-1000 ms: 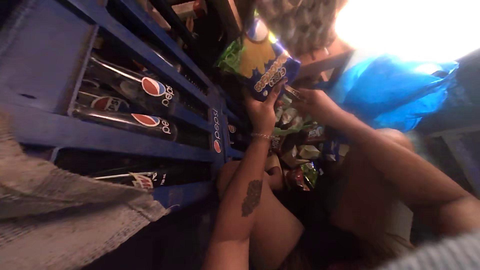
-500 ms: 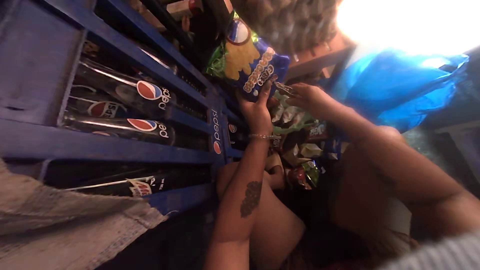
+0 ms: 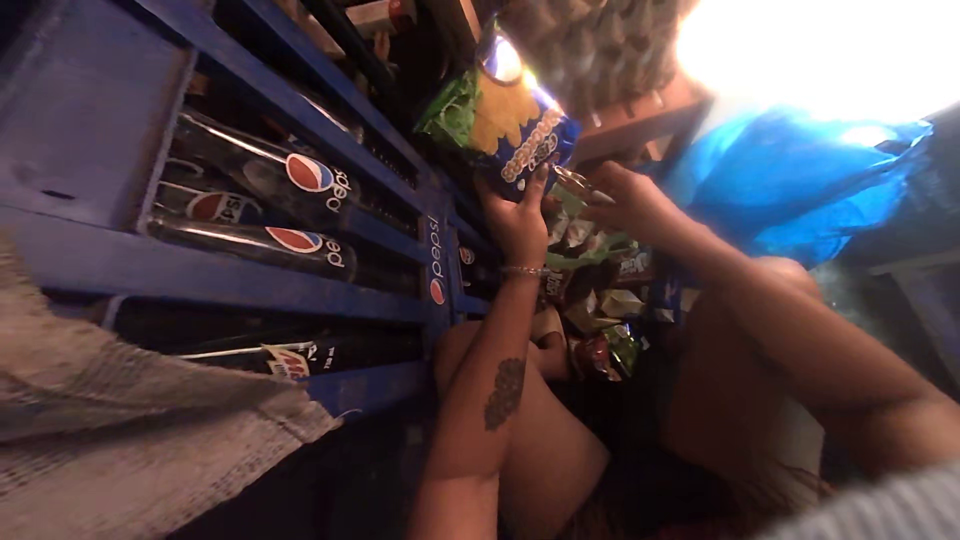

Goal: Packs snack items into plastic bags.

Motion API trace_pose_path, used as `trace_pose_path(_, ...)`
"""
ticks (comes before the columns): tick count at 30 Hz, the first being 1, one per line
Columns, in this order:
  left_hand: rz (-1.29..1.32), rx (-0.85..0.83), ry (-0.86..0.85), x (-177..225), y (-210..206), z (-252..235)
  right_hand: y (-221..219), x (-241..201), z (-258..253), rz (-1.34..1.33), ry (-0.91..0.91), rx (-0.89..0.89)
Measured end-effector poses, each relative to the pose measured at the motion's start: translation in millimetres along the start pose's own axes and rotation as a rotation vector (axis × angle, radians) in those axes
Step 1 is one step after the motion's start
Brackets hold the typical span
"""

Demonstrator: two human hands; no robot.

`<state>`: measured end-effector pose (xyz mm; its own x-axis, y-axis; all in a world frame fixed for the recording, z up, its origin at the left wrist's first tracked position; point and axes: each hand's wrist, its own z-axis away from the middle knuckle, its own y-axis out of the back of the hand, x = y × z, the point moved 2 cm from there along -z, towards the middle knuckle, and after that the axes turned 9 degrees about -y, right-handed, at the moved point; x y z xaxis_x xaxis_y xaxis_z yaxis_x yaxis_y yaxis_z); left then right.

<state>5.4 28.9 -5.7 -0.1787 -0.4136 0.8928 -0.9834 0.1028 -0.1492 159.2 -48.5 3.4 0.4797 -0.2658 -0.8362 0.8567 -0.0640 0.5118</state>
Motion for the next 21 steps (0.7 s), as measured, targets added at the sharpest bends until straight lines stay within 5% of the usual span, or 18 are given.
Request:
trace_pose_path(13, 0.012, -0.009, 0.006, 0.4, 1.1, -1.3, -4.4, 5.5, 2.1, -0.1, 0.114, -0.049)
trace_pose_path(21, -0.065, -0.019, 0.007, -1.4, 8.4, -8.2, -0.9, 7.9, -1.8, 0.06, 0.151, -0.089)
